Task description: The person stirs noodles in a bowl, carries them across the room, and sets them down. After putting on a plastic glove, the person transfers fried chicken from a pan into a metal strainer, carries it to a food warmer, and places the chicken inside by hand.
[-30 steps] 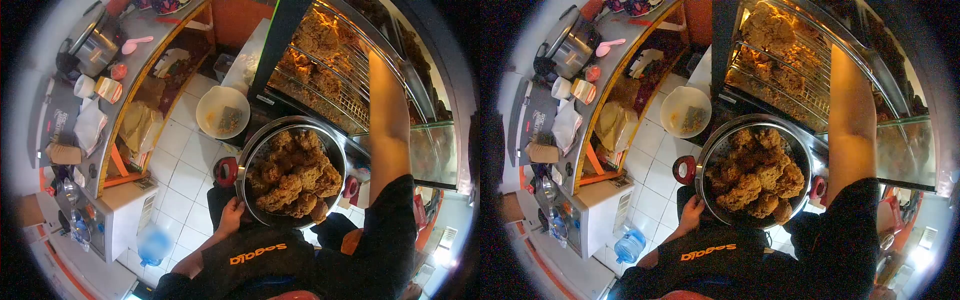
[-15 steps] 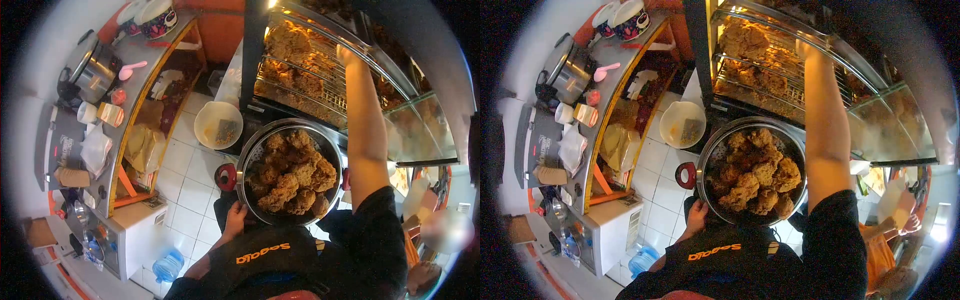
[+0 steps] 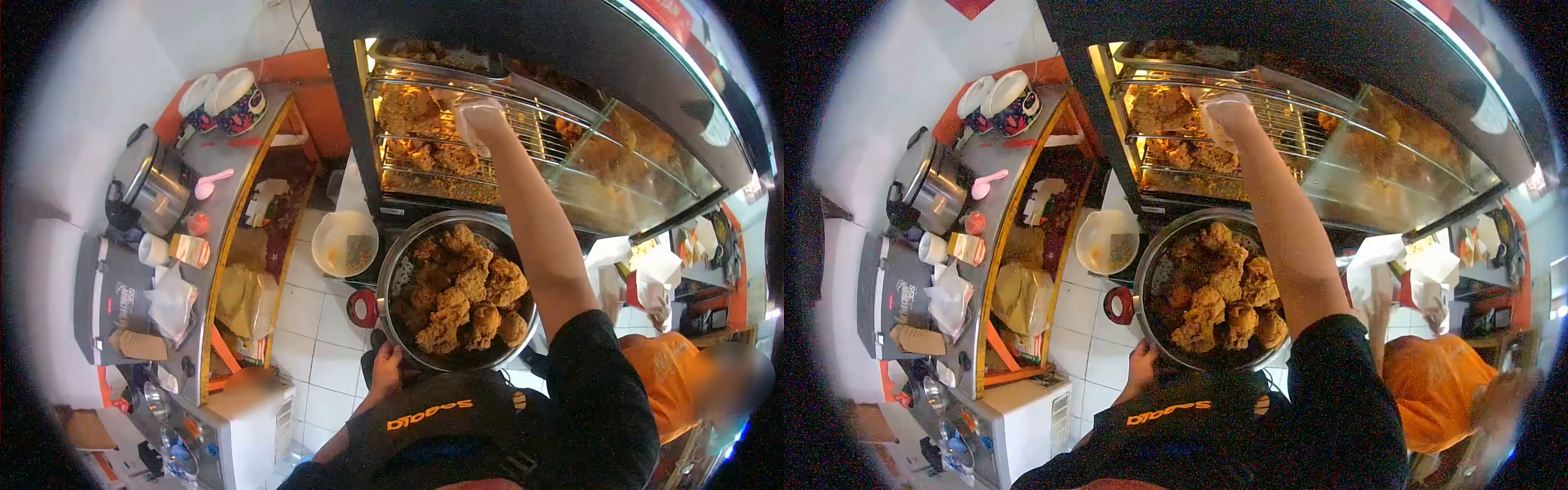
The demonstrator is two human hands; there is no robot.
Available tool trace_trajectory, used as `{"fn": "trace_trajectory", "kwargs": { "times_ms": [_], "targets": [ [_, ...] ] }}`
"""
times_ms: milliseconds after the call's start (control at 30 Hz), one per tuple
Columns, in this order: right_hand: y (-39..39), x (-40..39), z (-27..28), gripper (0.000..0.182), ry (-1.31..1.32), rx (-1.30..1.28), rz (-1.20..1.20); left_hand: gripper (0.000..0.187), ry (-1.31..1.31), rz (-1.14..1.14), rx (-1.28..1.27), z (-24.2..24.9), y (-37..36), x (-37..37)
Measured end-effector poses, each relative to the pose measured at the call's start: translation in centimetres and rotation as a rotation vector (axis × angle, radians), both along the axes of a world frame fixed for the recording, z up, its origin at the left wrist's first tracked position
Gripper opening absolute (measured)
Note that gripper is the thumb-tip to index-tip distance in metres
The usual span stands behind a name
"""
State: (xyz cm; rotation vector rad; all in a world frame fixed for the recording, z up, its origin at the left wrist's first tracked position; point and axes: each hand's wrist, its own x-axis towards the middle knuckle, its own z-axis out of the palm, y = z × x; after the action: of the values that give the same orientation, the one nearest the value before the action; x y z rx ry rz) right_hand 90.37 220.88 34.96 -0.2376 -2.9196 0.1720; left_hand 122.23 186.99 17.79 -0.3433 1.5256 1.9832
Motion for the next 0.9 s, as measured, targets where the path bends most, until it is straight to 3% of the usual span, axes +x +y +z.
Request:
{"fn": "trace_trajectory", "kwargs": {
  "times_ms": [167, 200, 267, 400, 433, 467, 500, 533, 567, 667, 733, 800, 833, 900],
  "targets": [
    [-1.2, -1.5, -1.1, 0.027, -0.005, 0.111, 0.078, 0.02, 0.001, -0.069, -0.057, -0.5, -0.4, -0.3],
    [0.5, -6.0, -4.0, 0.025, 0.039, -0.236, -0.135, 0.019, -0.051, -0.057, -0.099, -0.1, -0.3, -0.3],
    [-0.9, -3.9, -1.9, 0.024, 0.131, -0.292, -0.095, 0.02, 0.007, -0.044, -0.074, -2.4, -0.6, -0.2],
    [-0.6, 0.8, -0.3, 0.025, 0.313, -0.593, 0.01, 0.024, -0.026, -0.02, -0.069, -0.9, -0.2, -0.3],
    [-0.7, 2.5, -0.4, 0.025, 0.324, -0.728, 0.047, 0.027, -0.019, -0.058, -0.182, -3.7, -0.8, -0.1],
    [-1.0, 4.7, -0.6, 0.026, 0.311, -0.881, 0.078, 0.027, -0.038, -0.004, -0.033, -1.0, -0.4, -0.2],
    [-1.6, 6.9, -0.4, 0.026, 0.306, -1.018, 0.111, 0.027, -0.007, 0.008, -0.047, -4.0, -1.0, 0.1],
    [-2.2, 9.2, 0.3, 0.027, 0.306, -1.112, 0.137, 0.025, -0.135, 0.049, 0.12, -3.6, -0.8, 0.1],
    [-3.0, 11.7, 1.1, 0.028, 0.31, -1.17, 0.156, 0.025, -0.138, 0.047, 0.12, -3.0, -0.6, -0.3],
    [-4.6, 19.6, 2.4, 0.034, 0.256, -1.188, 0.044, 0.023, -0.139, 0.02, 0.109, -1.9, -0.7, -0.3],
    [-2.9, 24.2, 0.2, 0.042, 0.133, -1.263, 0.16, 0.022, -0.133, 0.011, 0.118, -1.7, -0.9, -0.2],
    [-2.2, 27.6, -3.4, 0.048, 0.086, -1.026, 0.036, 0.018, -0.075, 0.034, 0.056, -1.1, -0.5, -0.6],
    [-2.2, 29.1, -4.1, 0.062, -0.091, -0.912, -0.099, 0.018, -0.071, 0.03, 0.057, -1.4, -0.4, -0.7],
    [-2.6, 31.1, -7.5, 0.07, -0.043, -0.798, -0.004, 0.017, -0.101, 0.063, 0.174, -2.0, -0.6, -0.5]
  ]
}}
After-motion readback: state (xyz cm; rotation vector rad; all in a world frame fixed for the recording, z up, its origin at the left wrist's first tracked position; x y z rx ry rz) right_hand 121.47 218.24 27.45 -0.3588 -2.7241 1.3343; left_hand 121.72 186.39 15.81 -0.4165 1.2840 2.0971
